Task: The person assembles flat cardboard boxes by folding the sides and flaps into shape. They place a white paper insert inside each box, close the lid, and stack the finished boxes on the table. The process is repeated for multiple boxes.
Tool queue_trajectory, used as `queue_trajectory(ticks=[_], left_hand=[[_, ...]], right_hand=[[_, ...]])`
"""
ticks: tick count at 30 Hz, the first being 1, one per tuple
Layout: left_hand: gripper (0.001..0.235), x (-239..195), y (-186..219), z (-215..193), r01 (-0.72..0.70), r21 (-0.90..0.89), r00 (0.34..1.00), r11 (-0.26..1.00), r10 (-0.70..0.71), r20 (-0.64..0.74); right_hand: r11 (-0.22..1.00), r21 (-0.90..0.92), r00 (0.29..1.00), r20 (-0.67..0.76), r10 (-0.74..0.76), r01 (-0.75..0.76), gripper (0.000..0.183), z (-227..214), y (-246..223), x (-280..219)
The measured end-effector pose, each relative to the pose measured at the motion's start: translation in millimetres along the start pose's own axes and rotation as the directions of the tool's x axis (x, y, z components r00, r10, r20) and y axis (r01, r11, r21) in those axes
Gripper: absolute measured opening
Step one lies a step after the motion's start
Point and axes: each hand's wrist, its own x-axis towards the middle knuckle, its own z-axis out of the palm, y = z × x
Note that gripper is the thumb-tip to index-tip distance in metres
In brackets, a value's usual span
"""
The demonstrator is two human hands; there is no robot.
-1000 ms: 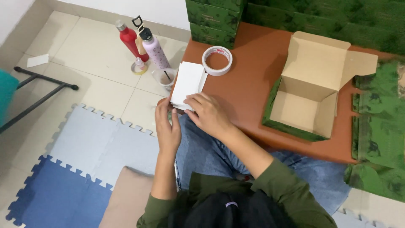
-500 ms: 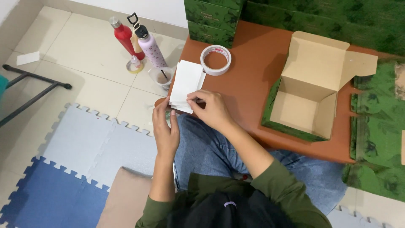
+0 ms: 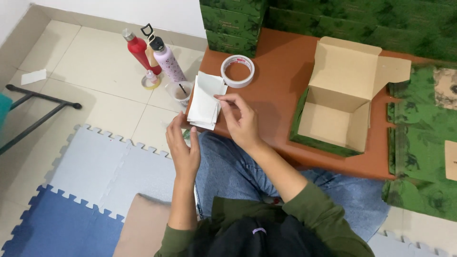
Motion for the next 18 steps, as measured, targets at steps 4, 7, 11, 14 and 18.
queue_trajectory(ticks=[4,7,11,14,18], left_hand=[[0.056,0,4,-3,-0.088,-0.052,0.995,0.995,0.086,-0.052],[0.082,-3,20,-4,-0.052,-0.298,0.994,0.953,0.078,0.076],[0.070,-11,22,9,0.331,-0.715,0.912,0.616,-0.016,0.409],[0.064,-11,46,14,0.398,-0.770,0.898,0.499,-0.039,0.439],[0.058,-7,90,25,0.390,-0.725,0.891,0.567,-0.034,0.452]], right_hand=[[0.997,0.024,0.997,-0.046,-0.067,0.068,0.013,-21,-16,-22],[0.967,0.247,0.998,-0.025,0.064,-0.055,0.015,-37,-29,-42],[0.847,0.503,0.974,-0.040,0.223,-0.173,0.016,-58,-26,-69],[0.828,0.537,0.961,-0.103,0.257,-0.164,0.017,-85,-23,-79],[0.959,0.273,0.962,-0.231,0.142,-0.076,0.051,-131,-44,-77]])
